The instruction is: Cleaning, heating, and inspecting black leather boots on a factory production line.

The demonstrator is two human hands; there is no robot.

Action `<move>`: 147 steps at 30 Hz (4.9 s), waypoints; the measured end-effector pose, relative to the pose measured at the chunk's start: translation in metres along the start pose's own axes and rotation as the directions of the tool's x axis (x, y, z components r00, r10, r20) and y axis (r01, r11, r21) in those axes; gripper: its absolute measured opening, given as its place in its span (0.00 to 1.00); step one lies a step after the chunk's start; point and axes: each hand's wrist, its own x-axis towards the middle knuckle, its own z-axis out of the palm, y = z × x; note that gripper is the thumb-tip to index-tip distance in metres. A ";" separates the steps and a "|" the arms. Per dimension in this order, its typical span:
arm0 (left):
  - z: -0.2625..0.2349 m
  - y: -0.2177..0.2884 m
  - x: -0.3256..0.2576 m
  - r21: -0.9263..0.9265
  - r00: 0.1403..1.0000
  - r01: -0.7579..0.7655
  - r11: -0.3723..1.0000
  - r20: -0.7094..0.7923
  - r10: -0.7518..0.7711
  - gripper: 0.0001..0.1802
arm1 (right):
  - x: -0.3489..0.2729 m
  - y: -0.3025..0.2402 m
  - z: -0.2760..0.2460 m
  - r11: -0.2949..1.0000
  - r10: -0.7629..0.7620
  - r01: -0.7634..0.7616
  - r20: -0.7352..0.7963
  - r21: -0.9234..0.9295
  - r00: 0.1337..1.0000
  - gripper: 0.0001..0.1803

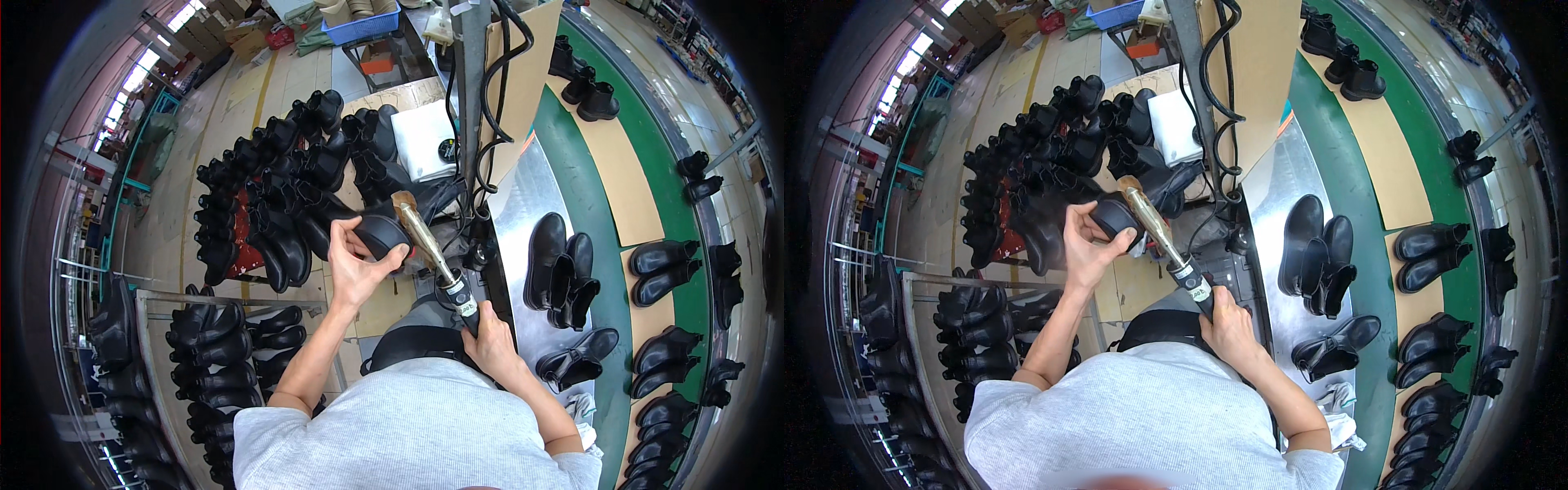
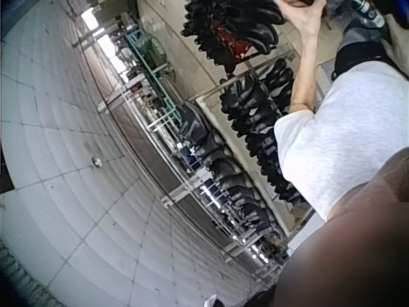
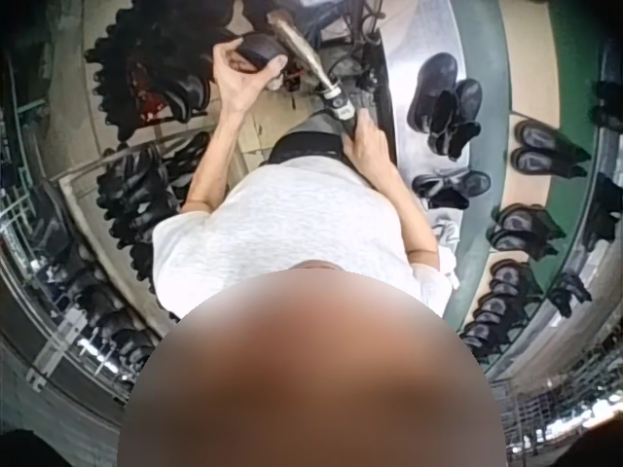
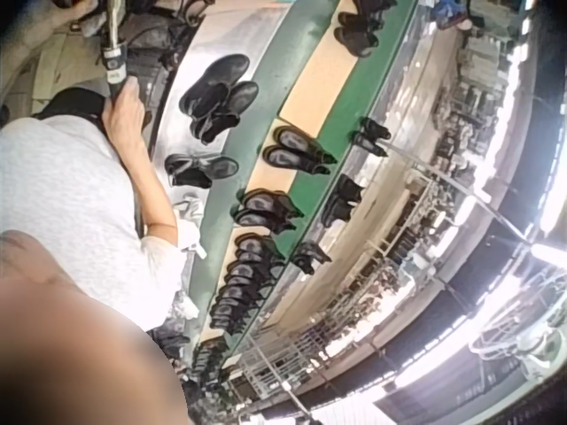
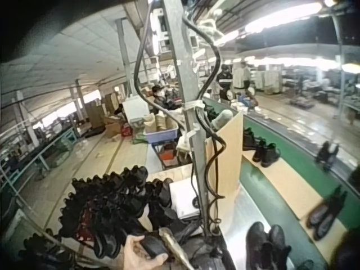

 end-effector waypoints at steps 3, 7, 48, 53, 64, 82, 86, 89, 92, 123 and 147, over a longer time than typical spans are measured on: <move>-0.007 -0.001 0.006 0.263 0.971 -0.235 0.936 0.020 0.238 0.39 | 0.000 0.001 0.001 1.000 0.005 -0.005 0.002 -0.011 1.000 0.22; -0.006 0.001 0.004 0.193 0.982 -0.188 0.963 0.041 0.183 0.35 | 0.005 -0.001 0.003 1.000 -0.013 0.013 -0.011 -0.008 1.000 0.22; -0.069 0.027 0.034 -0.049 0.877 0.356 0.933 0.363 -0.316 0.41 | 0.291 0.241 0.072 0.704 0.696 -0.311 -0.707 0.639 0.123 0.25; -0.060 0.019 0.054 -0.016 0.834 0.378 0.926 0.440 -0.333 0.41 | 0.295 0.228 0.065 0.726 0.580 -0.505 -0.810 0.466 0.086 0.22; -0.062 0.012 0.064 -0.010 0.769 0.388 0.922 0.554 -0.318 0.39 | 0.294 0.244 0.045 0.662 0.623 -0.658 -0.751 0.359 0.217 0.27; 0.039 0.029 0.081 -0.077 0.342 0.438 0.896 0.936 -0.087 0.47 | 0.020 0.046 -0.005 0.877 0.479 -0.209 -0.824 0.433 0.303 0.09; 0.084 0.053 0.054 -0.055 0.196 0.556 0.829 0.978 -0.066 0.49 | -0.143 0.055 -0.020 0.735 0.224 -0.544 -0.903 0.404 -0.368 0.10; 0.117 0.065 0.021 -0.030 0.130 0.616 0.787 0.989 -0.064 0.51 | -0.272 0.067 -0.007 0.451 0.139 -0.679 -0.797 0.579 -0.587 0.18; 0.154 0.091 -0.022 -0.170 0.162 0.533 0.829 0.982 0.097 0.49 | -0.337 0.086 -0.007 0.251 0.333 -0.726 -0.761 0.641 -0.557 0.25; 0.271 0.020 -0.258 -0.234 -0.567 -0.088 0.968 0.811 0.145 0.28 | -0.532 0.041 0.046 0.638 0.762 0.658 -0.204 0.400 -0.615 0.17; 0.284 0.007 -0.261 -0.345 -0.502 -0.172 0.923 0.837 0.219 0.20 | -0.499 0.023 -0.005 0.366 0.659 -0.333 -0.495 0.869 -0.567 0.31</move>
